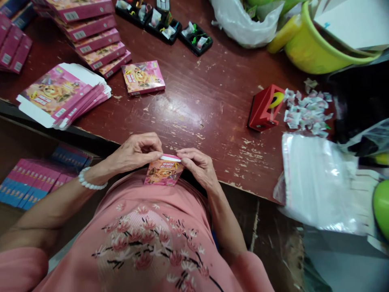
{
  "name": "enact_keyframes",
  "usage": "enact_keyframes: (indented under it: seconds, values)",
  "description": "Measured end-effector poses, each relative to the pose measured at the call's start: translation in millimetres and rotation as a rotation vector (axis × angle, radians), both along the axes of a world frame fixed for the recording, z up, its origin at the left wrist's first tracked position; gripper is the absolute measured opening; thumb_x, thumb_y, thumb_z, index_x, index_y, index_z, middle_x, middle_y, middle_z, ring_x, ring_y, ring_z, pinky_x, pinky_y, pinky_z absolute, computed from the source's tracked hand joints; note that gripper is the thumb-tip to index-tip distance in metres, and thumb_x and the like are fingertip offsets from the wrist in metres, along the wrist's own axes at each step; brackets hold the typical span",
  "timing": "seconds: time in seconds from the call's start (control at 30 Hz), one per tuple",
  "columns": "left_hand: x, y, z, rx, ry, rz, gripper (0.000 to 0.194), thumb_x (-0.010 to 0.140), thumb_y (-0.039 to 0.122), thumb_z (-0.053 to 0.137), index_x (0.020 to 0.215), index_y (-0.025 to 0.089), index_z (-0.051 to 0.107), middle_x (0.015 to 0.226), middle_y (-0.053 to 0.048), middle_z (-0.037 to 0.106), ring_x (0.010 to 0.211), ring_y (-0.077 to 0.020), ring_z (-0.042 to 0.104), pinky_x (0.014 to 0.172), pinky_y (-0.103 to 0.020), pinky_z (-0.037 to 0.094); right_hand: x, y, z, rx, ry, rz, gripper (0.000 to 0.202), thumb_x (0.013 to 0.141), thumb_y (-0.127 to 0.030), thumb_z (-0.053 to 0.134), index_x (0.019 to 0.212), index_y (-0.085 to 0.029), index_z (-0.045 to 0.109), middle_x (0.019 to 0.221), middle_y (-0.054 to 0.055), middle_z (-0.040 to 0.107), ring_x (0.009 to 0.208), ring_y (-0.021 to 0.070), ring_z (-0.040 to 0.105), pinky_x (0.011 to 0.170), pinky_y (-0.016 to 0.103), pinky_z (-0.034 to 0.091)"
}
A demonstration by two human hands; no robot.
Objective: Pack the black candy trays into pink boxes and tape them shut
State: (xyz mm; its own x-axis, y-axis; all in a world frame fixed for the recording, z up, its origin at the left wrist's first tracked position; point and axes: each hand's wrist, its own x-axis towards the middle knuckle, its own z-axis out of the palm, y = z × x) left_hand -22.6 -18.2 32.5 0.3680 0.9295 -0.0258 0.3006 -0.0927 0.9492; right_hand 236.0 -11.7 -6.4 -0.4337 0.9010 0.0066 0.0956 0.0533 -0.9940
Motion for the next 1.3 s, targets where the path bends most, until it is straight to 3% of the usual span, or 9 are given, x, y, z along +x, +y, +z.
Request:
enact_keyframes:
  seconds: [0.2,0.43,0.5,0.63,0.7,0.8,0.93,1.13,1.3]
  values:
    - [-10.9,-18.4,2.4,0.210,0.140,-0.101,0.014,0.097,0.029,0.066,0.098,0.020,0.077,0.101,-0.005,0.074,0.090,-0.0145,0.069,0.082,-0.025,0.054,6.5,-6.2,-11.1,0.358,-0.162,0.007,0.021,0.092,-0.031,0.078,0.114,-0.031,0.080,0.127,0.007,0.077,0.113,0.0239,0.073,0.099,0.044,0.049]
    - [10.4,-29.4,-10.8,0.182,0.082,0.216,0.014,0.088,0.034,0.078,0.090,0.020,0.075,0.096,-0.005,0.079,0.082,-0.0163,0.074,0.075,-0.027,0.061,0.1,-12.0,3.6,0.233,-0.178,0.006,0.024,0.092,-0.032,0.076,0.116,-0.035,0.078,0.125,0.004,0.077,0.117,0.0248,0.071,0.105,0.045,0.050]
    - [16.5,-21.8,1.3,0.197,0.026,0.301,0.011,0.086,0.029,0.079,0.084,0.020,0.073,0.092,-0.003,0.079,0.081,-0.0152,0.074,0.070,-0.025,0.061,21.5,6.0,20.1,0.213,-0.153,-0.167,0.023,0.094,-0.034,0.073,0.117,-0.033,0.077,0.126,0.004,0.076,0.117,0.0231,0.070,0.102,0.041,0.053]
    - [19.8,-3.3,25.3,0.439,-0.001,0.508,0.011,0.081,0.019,0.081,0.089,0.022,0.075,0.095,-0.001,0.078,0.091,-0.0167,0.073,0.093,-0.035,0.062,104.7,74.6,45.1,0.429,-0.269,-0.922,0.021,0.095,-0.031,0.065,0.111,-0.023,0.075,0.110,0.006,0.075,0.099,0.0183,0.069,0.096,0.036,0.054]
    - [19.0,6.1,25.1,0.527,0.046,0.515,0.014,0.082,0.019,0.080,0.094,0.023,0.075,0.098,0.000,0.077,0.091,-0.0176,0.073,0.098,-0.040,0.061,147.4,111.2,45.8,0.411,-0.415,-1.039,0.019,0.089,-0.028,0.067,0.103,-0.018,0.074,0.101,0.005,0.073,0.091,0.0176,0.068,0.092,0.035,0.054]
    - [15.9,18.0,14.3,0.582,0.094,0.402,0.015,0.084,0.018,0.079,0.097,0.022,0.075,0.099,-0.001,0.078,0.091,-0.0179,0.073,0.100,-0.043,0.060,184.8,147.2,38.3,0.190,-0.506,-0.973,0.014,0.083,-0.029,0.074,0.081,-0.015,0.071,0.077,0.001,0.068,0.079,0.0167,0.065,0.084,0.033,0.054]
    - [10.2,25.0,8.7,0.582,0.148,0.345,0.014,0.085,0.021,0.079,0.099,0.020,0.075,0.097,-0.002,0.078,0.088,-0.0177,0.074,0.092,-0.037,0.062,185.9,158.6,36.5,-0.132,-0.262,-0.908,0.018,0.074,-0.025,0.081,0.069,-0.016,0.067,0.055,-0.004,0.059,0.058,0.0119,0.058,0.062,0.025,0.050]
    - [7.6,28.2,13.0,0.543,0.219,0.355,0.013,0.087,0.026,0.076,0.099,0.020,0.075,0.095,-0.001,0.079,0.080,-0.0154,0.072,0.071,-0.026,0.057,168.0,165.3,48.7,-0.296,-0.104,-0.902,0.018,0.065,-0.016,0.080,0.066,-0.017,0.062,0.051,-0.002,0.061,0.047,0.0113,0.055,0.046,0.023,0.047]
    - [5.7,33.1,7.2,0.551,0.238,0.383,0.013,0.087,0.029,0.075,0.099,0.023,0.075,0.097,0.001,0.079,0.079,-0.0149,0.070,0.071,-0.026,0.058,169.9,161.1,50.5,-0.327,-0.011,-0.891,0.013,0.069,-0.023,0.073,0.073,-0.020,0.061,0.060,-0.002,0.063,0.051,0.0114,0.055,0.047,0.023,0.049]
